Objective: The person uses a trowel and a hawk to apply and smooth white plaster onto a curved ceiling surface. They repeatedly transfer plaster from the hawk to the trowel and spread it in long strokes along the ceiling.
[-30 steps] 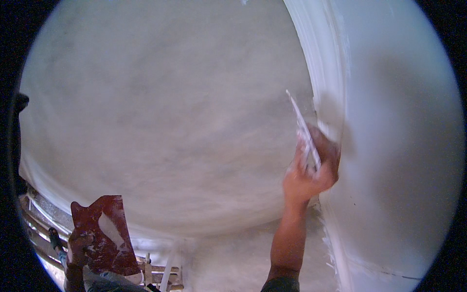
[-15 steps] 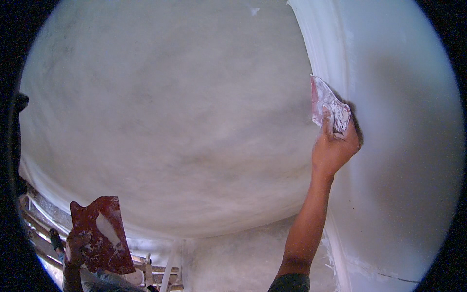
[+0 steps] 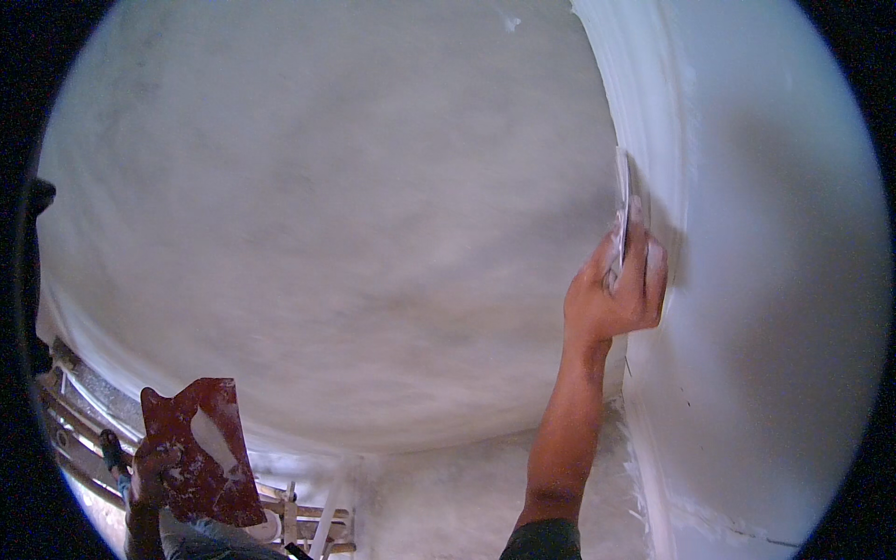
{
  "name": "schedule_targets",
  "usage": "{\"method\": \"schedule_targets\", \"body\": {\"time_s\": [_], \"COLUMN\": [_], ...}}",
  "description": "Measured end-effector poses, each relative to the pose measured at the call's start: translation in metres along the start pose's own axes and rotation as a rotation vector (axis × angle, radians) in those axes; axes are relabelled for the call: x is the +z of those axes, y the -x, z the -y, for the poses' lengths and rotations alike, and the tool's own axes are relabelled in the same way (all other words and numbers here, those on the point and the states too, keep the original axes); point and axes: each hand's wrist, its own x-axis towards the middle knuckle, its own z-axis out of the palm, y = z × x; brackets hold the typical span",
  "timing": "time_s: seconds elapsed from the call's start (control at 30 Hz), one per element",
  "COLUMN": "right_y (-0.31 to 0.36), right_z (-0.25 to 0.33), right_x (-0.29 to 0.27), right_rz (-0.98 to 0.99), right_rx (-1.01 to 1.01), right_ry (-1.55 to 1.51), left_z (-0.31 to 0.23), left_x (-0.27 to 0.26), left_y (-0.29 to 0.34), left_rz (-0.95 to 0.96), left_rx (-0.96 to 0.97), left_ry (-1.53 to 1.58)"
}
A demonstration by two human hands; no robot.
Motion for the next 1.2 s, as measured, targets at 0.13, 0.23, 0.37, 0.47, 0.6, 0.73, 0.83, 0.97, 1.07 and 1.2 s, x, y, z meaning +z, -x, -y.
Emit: {"method": "schedule_targets", "body": {"time_s": [0.13, 0.23, 0.37, 0.47, 0.6, 0.73, 0.83, 0.97, 1.07, 1.2], "right_y": [0.014, 0.018, 0.014, 0.009, 0.005, 0.004, 0.004, 0.005, 0.005, 0.000], "right_z": [0.007, 0.011, 0.013, 0.011, 0.003, -0.014, -0.033, -0.056, -0.068, -0.077], "right_x": [0.000, 0.003, 0.008, 0.008, 0.000, -0.020, -0.035, -0.043, -0.040, -0.029], "right_rz": [-0.033, 0.029, 0.015, -0.022, 0.000, -0.108, -0.009, 0.142, 0.281, 0.405], "right_rx": [-0.068, -0.121, -0.094, -0.077, -0.051, -0.025, 0.170, 0.131, 0.250, 0.353], "right_ry": [-0.106, -0.053, 0.017, 0.025, -0.016, -0.229, -0.200, -0.253, -0.406, -0.141], "left_z": [0.000, 0.001, 0.004, 0.008, 0.011, 0.013, 0.013, 0.015, 0.016, 0.017], "left_x": [0.003, 0.003, -0.001, -0.006, -0.010, -0.010, -0.009, -0.010, -0.011, -0.012], "left_y": [0.000, -0.002, -0.003, -0.004, -0.005, -0.004, -0.004, -0.005, -0.004, -0.002], "left_rz": [-0.005, -0.005, -0.011, -0.016, -0.030, -0.055, -0.080, -0.103, -0.117, -0.147], "left_rx": [-0.002, 0.000, 0.007, 0.000, 0.015, 0.022, 0.023, 0.036, 0.046, 0.043], "left_ry": [0.008, 0.009, 0.024, 0.027, -0.006, -0.040, -0.062, -0.089, -0.108, -0.152]}}
